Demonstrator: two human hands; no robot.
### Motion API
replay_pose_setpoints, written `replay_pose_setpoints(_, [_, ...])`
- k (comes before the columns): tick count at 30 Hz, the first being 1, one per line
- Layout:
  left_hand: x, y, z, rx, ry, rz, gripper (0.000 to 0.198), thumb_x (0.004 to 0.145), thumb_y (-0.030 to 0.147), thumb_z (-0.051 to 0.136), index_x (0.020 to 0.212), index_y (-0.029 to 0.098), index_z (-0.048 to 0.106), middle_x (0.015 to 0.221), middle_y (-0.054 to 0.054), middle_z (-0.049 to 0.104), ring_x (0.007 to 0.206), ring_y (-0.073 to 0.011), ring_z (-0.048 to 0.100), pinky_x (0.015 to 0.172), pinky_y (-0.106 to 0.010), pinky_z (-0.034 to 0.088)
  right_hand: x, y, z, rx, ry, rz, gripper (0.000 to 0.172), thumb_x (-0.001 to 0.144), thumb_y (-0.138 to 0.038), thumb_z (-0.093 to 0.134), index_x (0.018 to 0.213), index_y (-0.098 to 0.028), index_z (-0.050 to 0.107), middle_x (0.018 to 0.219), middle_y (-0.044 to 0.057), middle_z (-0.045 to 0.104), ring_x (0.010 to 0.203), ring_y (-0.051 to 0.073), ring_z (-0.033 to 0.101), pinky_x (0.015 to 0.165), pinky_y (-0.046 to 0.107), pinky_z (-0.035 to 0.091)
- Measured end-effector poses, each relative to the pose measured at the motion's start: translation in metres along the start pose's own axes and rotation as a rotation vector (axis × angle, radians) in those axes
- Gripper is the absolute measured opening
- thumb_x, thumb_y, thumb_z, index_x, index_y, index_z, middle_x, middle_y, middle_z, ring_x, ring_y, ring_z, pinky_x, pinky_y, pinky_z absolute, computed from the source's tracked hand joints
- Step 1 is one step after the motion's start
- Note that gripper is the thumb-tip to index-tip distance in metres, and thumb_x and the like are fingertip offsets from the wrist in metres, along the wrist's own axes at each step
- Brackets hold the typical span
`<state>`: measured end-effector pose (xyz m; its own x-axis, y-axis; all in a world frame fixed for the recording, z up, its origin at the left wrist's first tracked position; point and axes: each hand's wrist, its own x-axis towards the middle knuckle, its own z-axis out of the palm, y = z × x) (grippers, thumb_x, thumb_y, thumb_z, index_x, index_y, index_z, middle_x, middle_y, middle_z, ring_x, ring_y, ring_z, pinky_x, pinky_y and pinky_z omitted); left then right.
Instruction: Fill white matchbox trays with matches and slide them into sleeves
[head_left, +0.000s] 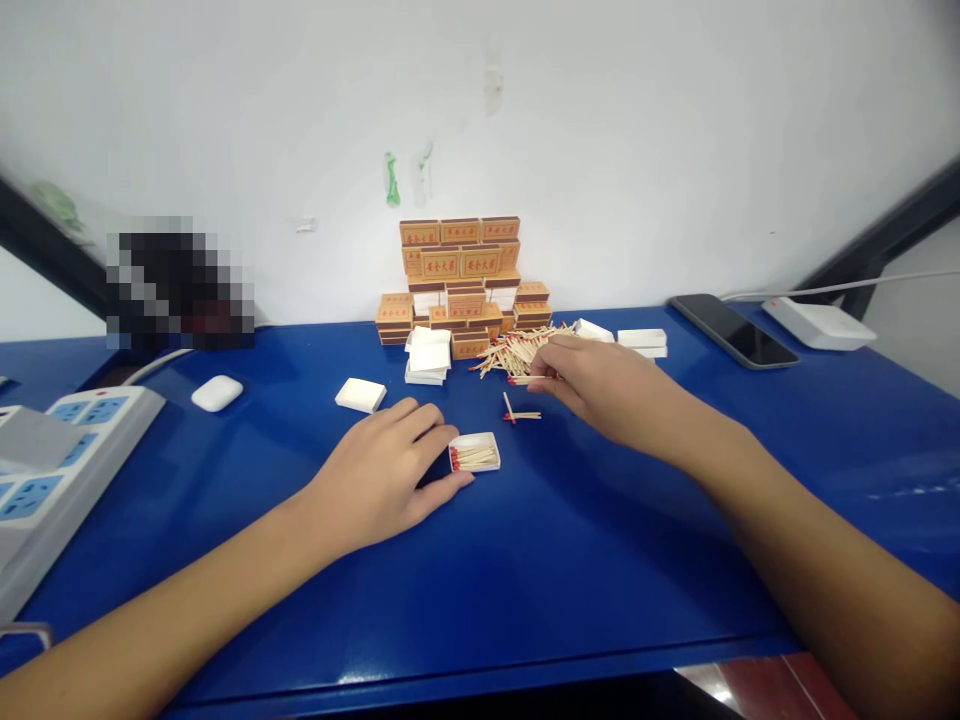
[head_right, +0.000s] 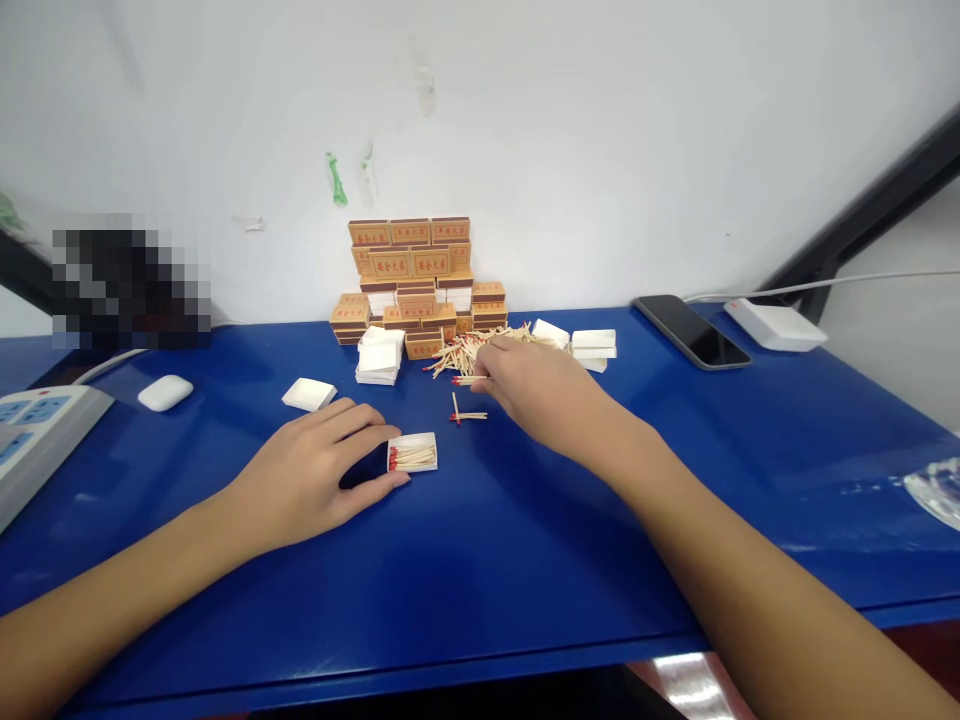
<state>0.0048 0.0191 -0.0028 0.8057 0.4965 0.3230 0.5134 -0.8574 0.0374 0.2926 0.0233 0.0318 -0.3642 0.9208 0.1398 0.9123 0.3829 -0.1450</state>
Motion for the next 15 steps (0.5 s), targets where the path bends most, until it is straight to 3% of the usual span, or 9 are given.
replay_pose_setpoints(4, [0.000,-0.001,0.000,-0.004,0.002,0.001,0.033,0.104,0.044,0.061,0.114,0.015,0.071,0.102,-0.009,0.069,0.090,-0.0248,0.063,0.078,-0.039,0.054,0.000,-0.002,-0.002,0.128,-0.005,-0.028,0.025,0.103,-0.035,0.054,0.082,-0.022,0.057,0.088,0.009,0.067,0.079,0.022,0.058,0.069,0.034,0.037])
replay_pose_setpoints(9, [0.001,0.000,0.000,-0.016,-0.007,-0.035,0.033,0.103,0.045,0.062,0.114,0.015,0.071,0.103,-0.009,0.069,0.090,-0.0251,0.062,0.078,-0.040,0.054,-0.004,-0.023,-0.004,0.375,-0.135,-0.119,0.022,0.105,-0.036,0.056,0.090,-0.022,0.064,0.089,0.004,0.070,0.079,0.019,0.061,0.071,0.032,0.042])
replay_pose_setpoints(15, [0.004,0.002,-0.001,-0.028,-0.003,-0.058,0.033,0.103,0.046,0.063,0.114,0.016,0.071,0.103,-0.009,0.069,0.092,-0.0251,0.063,0.081,-0.040,0.055,-0.007,-0.041,0.005,0.260,-0.217,-0.165,0.016,0.106,-0.028,0.056,0.095,-0.019,0.063,0.101,0.006,0.069,0.086,0.020,0.063,0.074,0.032,0.043])
